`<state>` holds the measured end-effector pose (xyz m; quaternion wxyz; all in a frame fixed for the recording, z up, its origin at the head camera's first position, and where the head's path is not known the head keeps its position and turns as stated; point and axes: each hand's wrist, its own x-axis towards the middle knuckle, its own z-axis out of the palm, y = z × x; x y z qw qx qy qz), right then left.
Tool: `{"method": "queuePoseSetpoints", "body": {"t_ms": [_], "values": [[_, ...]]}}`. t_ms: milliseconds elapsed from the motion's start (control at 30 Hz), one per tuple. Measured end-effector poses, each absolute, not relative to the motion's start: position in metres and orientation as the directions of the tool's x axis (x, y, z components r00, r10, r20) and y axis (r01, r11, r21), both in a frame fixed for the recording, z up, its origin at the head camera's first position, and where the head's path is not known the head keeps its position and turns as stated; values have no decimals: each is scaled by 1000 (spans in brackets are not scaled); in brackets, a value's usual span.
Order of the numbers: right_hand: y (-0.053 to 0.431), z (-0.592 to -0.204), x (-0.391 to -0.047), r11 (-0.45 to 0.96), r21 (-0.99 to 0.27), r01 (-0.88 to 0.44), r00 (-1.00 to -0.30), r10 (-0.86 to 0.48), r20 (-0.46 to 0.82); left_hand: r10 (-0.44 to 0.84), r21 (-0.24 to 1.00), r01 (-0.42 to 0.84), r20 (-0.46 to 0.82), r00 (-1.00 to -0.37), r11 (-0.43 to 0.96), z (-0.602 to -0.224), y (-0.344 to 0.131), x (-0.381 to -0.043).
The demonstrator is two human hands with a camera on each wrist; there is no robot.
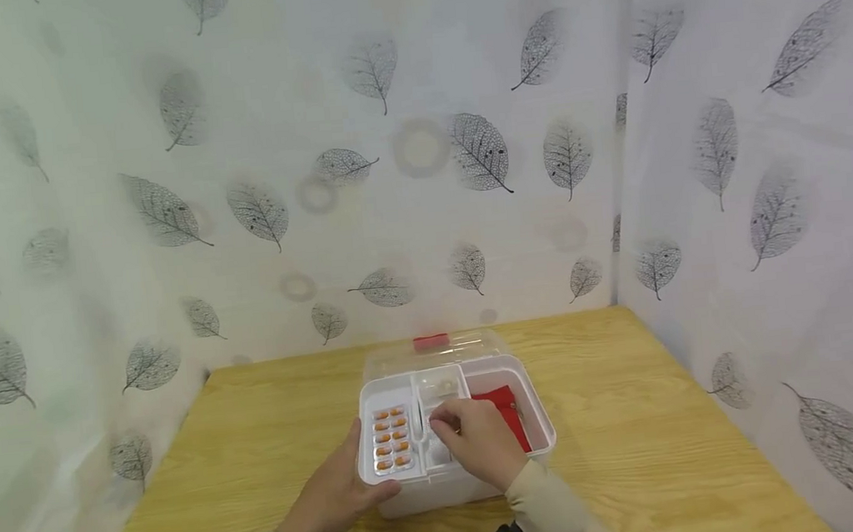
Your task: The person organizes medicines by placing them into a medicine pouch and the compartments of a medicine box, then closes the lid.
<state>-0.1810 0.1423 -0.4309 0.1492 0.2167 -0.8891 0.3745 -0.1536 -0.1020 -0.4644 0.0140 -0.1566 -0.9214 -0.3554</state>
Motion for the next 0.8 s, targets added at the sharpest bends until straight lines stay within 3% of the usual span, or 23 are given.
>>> {"method": "queuePoseSetpoints", "body": {"t_ms": [167,367,567,800], "values": [[182,-419,-188,674,-613,-411,-888,-143,438,281,640,306,145,-949,705,-463,-101,-152],[251,-429,-208,715,-663,-222,-959,-37,281,270,607,271,96,-958,747,-459,-113,-161],[290,-454,-235,465,-885,-28,-986,-159,-52,151,773,109,17,-988,625,-451,-138,-194],[286,-468,-263,311,-946,85,-952,-255,-169,166,928,-54,-123,-978,369,-452,-148,-229]]}}
